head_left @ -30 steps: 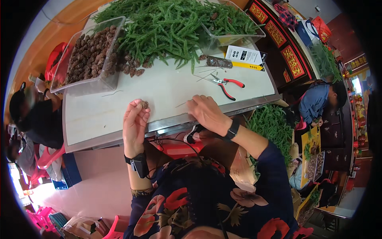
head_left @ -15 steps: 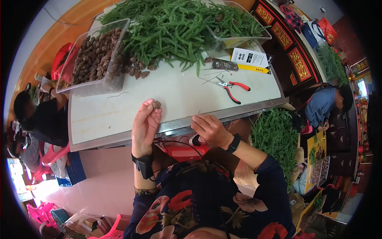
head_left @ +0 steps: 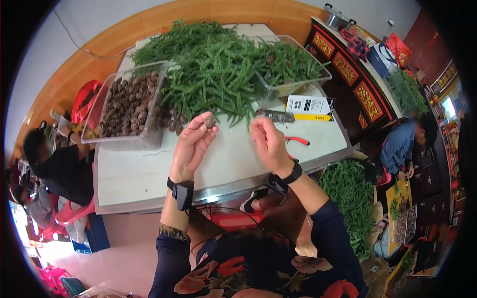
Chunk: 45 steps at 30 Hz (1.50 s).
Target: The recorder is assembling small decorative items by attaching green leafy sprigs to small brown objects, possibly seeds or dried fruit.
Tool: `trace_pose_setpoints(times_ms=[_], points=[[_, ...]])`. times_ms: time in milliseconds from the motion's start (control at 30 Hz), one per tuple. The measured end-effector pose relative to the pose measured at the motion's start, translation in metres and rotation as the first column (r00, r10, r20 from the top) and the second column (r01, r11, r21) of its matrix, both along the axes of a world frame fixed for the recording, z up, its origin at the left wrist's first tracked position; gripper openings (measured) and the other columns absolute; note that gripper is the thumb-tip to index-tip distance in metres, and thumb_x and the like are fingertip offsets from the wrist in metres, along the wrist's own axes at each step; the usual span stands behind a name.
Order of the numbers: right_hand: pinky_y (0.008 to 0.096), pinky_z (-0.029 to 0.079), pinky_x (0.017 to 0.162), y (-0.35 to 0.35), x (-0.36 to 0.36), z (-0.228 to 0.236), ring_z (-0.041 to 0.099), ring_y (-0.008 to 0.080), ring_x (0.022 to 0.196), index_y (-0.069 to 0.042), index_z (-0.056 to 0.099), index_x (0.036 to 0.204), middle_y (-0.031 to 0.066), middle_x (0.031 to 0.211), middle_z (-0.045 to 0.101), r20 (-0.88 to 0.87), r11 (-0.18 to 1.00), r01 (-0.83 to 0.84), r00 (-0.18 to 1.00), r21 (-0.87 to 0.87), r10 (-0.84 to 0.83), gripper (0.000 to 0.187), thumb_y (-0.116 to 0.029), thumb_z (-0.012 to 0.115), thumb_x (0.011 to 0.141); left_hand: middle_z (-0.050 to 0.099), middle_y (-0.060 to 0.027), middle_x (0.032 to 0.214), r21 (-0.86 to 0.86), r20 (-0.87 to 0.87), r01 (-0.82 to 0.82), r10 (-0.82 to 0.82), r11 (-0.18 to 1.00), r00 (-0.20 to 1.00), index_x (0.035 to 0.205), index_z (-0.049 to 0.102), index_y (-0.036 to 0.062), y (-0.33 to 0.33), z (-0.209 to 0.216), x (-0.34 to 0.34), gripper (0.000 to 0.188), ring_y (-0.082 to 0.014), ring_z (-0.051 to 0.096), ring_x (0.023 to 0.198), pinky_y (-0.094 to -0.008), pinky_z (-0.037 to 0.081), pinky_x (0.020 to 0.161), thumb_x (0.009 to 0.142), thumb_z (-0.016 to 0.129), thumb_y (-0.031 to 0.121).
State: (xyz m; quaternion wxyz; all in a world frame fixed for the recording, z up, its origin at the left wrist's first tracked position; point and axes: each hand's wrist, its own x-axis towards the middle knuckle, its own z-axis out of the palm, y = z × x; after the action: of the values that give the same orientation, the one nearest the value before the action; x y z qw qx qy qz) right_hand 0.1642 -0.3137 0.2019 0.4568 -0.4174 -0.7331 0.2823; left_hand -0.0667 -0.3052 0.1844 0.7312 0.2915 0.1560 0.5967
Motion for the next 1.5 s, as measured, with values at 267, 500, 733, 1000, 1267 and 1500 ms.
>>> trace_pose_setpoints(times_ms=[267,500,733,1000,1267,1500], points=[[0.0227,0.043,0.062,0.136,-0.068,-0.013,0.049,0.0076,0.067,-0.002,0.052,0.109,-0.0011,0.075,0.051,-0.231,0.989,-0.068,0.968,0.129,0.097,0.012,-0.004,0.050,0.097,0.060,-0.0102,0.117,0.043,-0.034,-0.055,0.057,0.998,0.998,0.123,0.054,0.0023,0.097,-0.027,-0.017,0.029,-0.0212,0.060,0.106,-0.0302,0.051,0.091,0.095,0.056,0.006],[0.0219,0.044,0.063,0.246,-0.083,-0.091,0.051,0.0073,0.069,-0.002,0.054,0.119,0.0001,0.080,0.058,-0.251,0.984,-0.088,0.960,0.152,0.125,0.023,0.000,0.051,0.096,0.062,-0.0102,0.117,0.021,-0.062,-0.092,0.093,0.996,0.994,0.124,0.055,0.0033,0.188,-0.086,-0.034,0.031,-0.0206,0.059,0.108,-0.0301,0.047,0.093,0.093,0.057,0.005],[0.0232,0.051,0.069,0.302,-0.073,-0.132,0.063,0.0103,0.076,0.000,0.059,0.114,0.0068,0.091,0.070,-0.405,0.991,-0.132,0.907,-0.011,0.116,0.023,0.004,0.056,0.092,0.063,-0.0097,0.114,-0.080,-0.049,-0.158,0.155,0.984,0.987,0.127,0.053,0.0023,0.256,-0.131,-0.028,0.035,-0.0206,0.062,0.104,-0.0295,0.050,0.091,0.092,0.057,0.002],[0.0263,0.053,0.064,0.341,-0.051,-0.171,0.067,0.0149,0.073,0.001,0.063,0.098,0.0093,0.085,0.070,-0.247,0.974,-0.184,0.946,0.130,0.212,0.009,0.002,0.061,0.089,0.064,-0.0101,0.112,-0.090,-0.075,-0.111,0.104,0.990,0.992,0.129,0.052,0.0000,0.300,-0.167,0.000,0.038,-0.0205,0.062,0.104,-0.0305,0.049,0.093,0.092,0.057,0.002],[0.0273,0.050,0.052,0.356,-0.043,-0.192,0.064,0.0202,0.060,-0.002,0.063,0.093,0.0080,0.074,0.066,-0.101,0.950,-0.118,0.983,0.291,0.153,0.012,0.002,0.067,0.083,0.064,-0.0106,0.111,-0.038,-0.079,-0.135,0.131,0.990,0.988,0.128,0.053,-0.0002,0.322,-0.192,0.017,0.036,-0.0190,0.059,0.104,-0.0325,0.044,0.099,0.092,0.057,0.003],[0.0280,0.049,0.051,0.363,-0.031,-0.194,0.064,0.0195,0.057,-0.003,0.062,0.093,0.0080,0.073,0.066,-0.075,0.960,-0.082,0.992,0.269,0.106,0.013,0.001,0.069,0.082,0.063,-0.0092,0.111,-0.095,-0.077,-0.139,0.132,0.986,0.988,0.130,0.052,0.0000,0.326,-0.192,0.027,0.036,-0.0173,0.059,0.102,-0.0311,0.046,0.097,0.094,0.056,0.003]])
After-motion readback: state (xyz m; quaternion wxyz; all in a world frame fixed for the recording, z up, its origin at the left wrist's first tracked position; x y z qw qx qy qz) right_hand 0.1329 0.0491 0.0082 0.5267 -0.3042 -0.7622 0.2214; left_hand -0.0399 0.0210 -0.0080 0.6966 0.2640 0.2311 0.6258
